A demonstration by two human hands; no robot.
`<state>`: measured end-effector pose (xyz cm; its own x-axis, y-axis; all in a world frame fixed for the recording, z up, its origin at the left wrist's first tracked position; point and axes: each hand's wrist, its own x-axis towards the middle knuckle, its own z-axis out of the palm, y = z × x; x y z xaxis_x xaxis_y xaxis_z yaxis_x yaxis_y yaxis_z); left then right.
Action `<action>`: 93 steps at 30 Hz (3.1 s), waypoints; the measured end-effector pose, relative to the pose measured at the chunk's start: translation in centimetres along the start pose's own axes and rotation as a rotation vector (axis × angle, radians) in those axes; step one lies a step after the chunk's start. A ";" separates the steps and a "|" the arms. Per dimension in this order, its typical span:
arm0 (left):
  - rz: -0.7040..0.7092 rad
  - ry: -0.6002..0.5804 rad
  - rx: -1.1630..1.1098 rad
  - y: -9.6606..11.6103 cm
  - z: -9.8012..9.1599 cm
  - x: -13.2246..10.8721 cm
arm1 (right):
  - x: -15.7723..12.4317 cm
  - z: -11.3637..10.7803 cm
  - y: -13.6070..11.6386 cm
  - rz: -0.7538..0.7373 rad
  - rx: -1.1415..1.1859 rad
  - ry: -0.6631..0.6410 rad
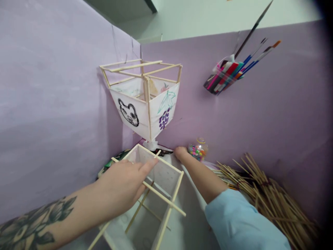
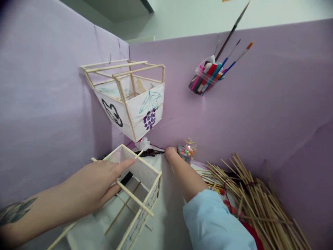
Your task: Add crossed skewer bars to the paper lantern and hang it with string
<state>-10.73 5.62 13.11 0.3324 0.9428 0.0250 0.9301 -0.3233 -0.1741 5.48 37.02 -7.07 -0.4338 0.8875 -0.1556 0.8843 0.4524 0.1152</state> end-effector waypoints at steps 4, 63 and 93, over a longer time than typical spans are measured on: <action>-0.029 -0.029 -0.042 0.1 -0.1 -0.1 | -0.7 0.3 -0.1 0.059 -0.018 -0.027; 0.106 0.064 -0.111 5.4 -4.6 7.9 | -38.1 -6.8 7.9 0.356 0.825 1.114; 0.372 -0.294 -0.762 14.2 14.6 -7.3 | -56.7 4.8 -14.0 0.736 2.188 0.423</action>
<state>-2.20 -4.64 -3.89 0.6772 0.7150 -0.1735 0.6558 -0.4797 0.5829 18.56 -20.06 -4.60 0.1768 0.8882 -0.4242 -0.4660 -0.3040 -0.8309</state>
